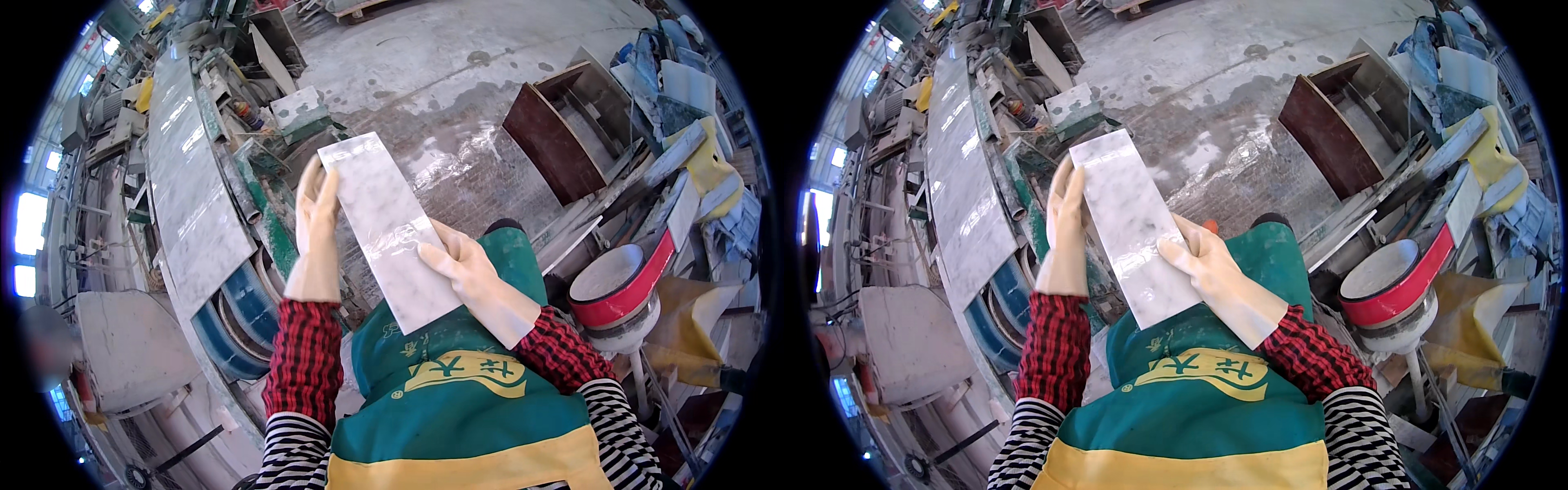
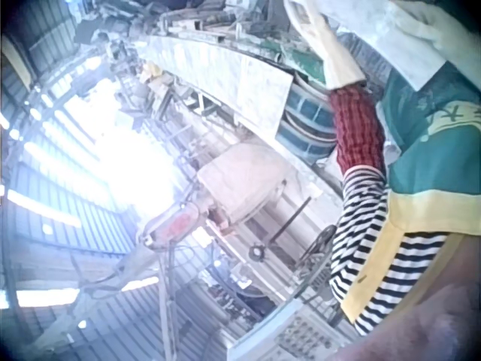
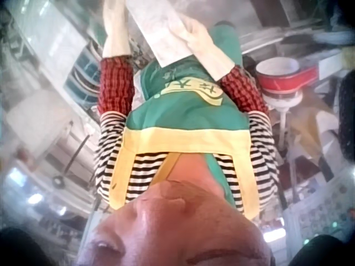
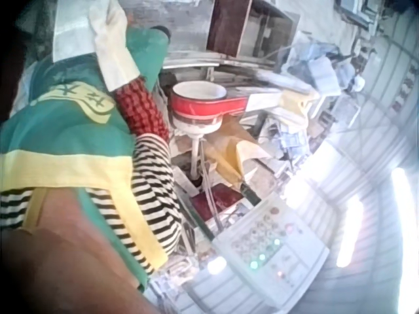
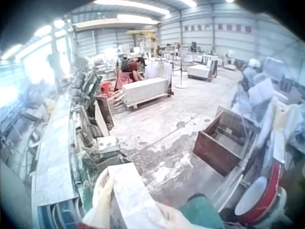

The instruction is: The person repeatedly picks up rectangular white tiles from a conveyor belt and rubs their edges against a rotating sanding wheel. They handle the tiles one at a time, flipping them to sand different sides, and then place them into a wooden bin. The process is repetitive and involves manual handling of the tiles throughout the clip.

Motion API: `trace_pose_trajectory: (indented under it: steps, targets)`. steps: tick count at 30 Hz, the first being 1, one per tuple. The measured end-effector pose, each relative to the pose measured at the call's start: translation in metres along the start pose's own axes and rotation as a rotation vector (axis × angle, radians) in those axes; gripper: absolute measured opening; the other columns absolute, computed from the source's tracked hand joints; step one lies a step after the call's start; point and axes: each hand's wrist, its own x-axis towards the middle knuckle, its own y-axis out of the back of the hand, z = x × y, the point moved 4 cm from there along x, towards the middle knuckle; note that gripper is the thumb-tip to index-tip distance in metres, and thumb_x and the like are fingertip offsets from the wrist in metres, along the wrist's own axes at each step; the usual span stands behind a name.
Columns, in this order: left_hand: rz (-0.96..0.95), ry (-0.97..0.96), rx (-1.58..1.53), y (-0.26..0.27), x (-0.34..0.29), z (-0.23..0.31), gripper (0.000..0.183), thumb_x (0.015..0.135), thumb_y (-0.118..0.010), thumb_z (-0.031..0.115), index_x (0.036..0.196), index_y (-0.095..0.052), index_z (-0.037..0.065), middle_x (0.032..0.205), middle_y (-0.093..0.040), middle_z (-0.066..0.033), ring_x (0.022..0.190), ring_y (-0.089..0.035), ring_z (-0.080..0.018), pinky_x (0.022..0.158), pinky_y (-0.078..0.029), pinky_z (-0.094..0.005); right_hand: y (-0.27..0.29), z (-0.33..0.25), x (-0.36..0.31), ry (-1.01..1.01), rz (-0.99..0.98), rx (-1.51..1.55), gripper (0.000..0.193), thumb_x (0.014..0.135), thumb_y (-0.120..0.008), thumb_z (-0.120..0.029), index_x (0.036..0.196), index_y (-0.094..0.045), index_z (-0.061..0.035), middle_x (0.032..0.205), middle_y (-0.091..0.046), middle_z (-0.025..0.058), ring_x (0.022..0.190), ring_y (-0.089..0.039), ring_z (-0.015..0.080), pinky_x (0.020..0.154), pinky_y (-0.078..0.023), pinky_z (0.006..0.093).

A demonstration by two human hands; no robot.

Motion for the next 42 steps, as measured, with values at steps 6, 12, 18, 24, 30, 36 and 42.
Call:
trace_pose_trajectory:
  steps: [6, 12, 18, 24, 30, 36, 42]
  targets:
    - [-0.268, 0.145, -0.023, -0.052, -0.125, 0.019, 0.08, 0.093, -0.073, 0.024, 0.157, -0.035, -0.006, 0.153, -0.051, -0.0168, 0.141, -0.05, -0.0268, 0.119, -0.036, -0.0385, 0.021, 0.007, 0.015, 0.068, 0.094, 0.029, 0.069, 0.1, -0.069, -0.031, 0.152, -0.043, 0.0069, 0.14, -0.063, 0.012, 0.125, -0.061, 0.0158, 0.106, -0.049, 0.0315]
    - [-0.485, 0.196, -0.172, -0.039, -0.139, 0.037, 0.101, 0.09, -0.075, 0.037, 0.164, -0.02, -0.003, 0.166, -0.031, -0.0225, 0.154, -0.033, -0.0329, 0.126, -0.026, -0.0456, 0.019, 0.001, 0.023, 0.114, 0.044, -0.053, 0.061, 0.101, -0.066, -0.021, 0.152, -0.045, 0.0052, 0.14, -0.063, 0.0118, 0.126, -0.061, 0.0177, 0.109, -0.047, 0.0329]
    - [-0.095, 0.269, -0.37, 0.019, -0.135, 0.023, 0.062, 0.107, -0.058, 0.026, 0.157, -0.034, 0.0, 0.156, -0.048, -0.02, 0.14, -0.052, -0.03, 0.119, -0.04, -0.0434, -0.035, -0.015, 0.023, -0.045, -0.257, -0.26, 0.06, 0.105, -0.06, -0.015, 0.156, -0.037, 0.0068, 0.148, -0.056, 0.0131, 0.135, -0.053, 0.0181, 0.115, -0.041, 0.0341]
    - [0.203, 0.139, -0.482, 0.088, -0.175, 0.034, 0.043, 0.105, -0.059, 0.017, 0.144, -0.049, 0.002, 0.145, -0.06, -0.015, 0.131, -0.061, -0.0275, 0.115, -0.049, -0.0415, -0.027, -0.029, 0.041, -0.194, -0.336, -0.355, 0.05, 0.108, -0.057, -0.028, 0.152, -0.05, -0.005, 0.104, -0.076, 0.0118, 0.081, -0.071, 0.0141, 0.075, -0.058, 0.028]
    - [0.645, -0.116, -0.531, 0.209, -0.201, 0.031, 0.036, 0.108, -0.051, 0.01, 0.141, -0.048, -0.005, 0.144, -0.059, -0.0189, 0.133, -0.059, -0.0296, 0.116, -0.05, -0.0426, 0.098, -0.06, 0.035, 0.03, 0.189, -0.519, 0.045, 0.108, -0.054, -0.034, 0.145, -0.059, -0.0087, 0.106, -0.078, 0.013, 0.077, -0.073, 0.0129, 0.072, -0.058, 0.0255]
    - [0.817, -0.172, -0.583, 0.268, -0.184, 0.005, 0.037, 0.11, -0.045, 0.01, 0.141, -0.045, -0.01, 0.147, -0.055, -0.0238, 0.137, -0.054, -0.0339, 0.12, -0.046, -0.0459, 0.232, -0.091, -0.024, 0.13, 0.653, -0.491, 0.046, 0.108, -0.056, -0.04, 0.142, -0.062, -0.0094, 0.114, -0.077, 0.015, 0.078, -0.073, 0.0134, 0.073, -0.058, 0.0255]
    - [0.862, -0.174, -0.533, 0.29, -0.161, -0.022, 0.038, 0.11, -0.044, 0.011, 0.142, -0.044, -0.009, 0.147, -0.055, -0.0237, 0.137, -0.055, -0.0329, 0.12, -0.045, -0.0451, 0.296, -0.094, -0.094, 0.115, 0.895, -0.391, 0.043, 0.106, -0.061, -0.039, 0.141, -0.064, -0.0133, 0.116, -0.076, 0.0122, 0.077, -0.071, 0.0096, 0.072, -0.056, 0.021]
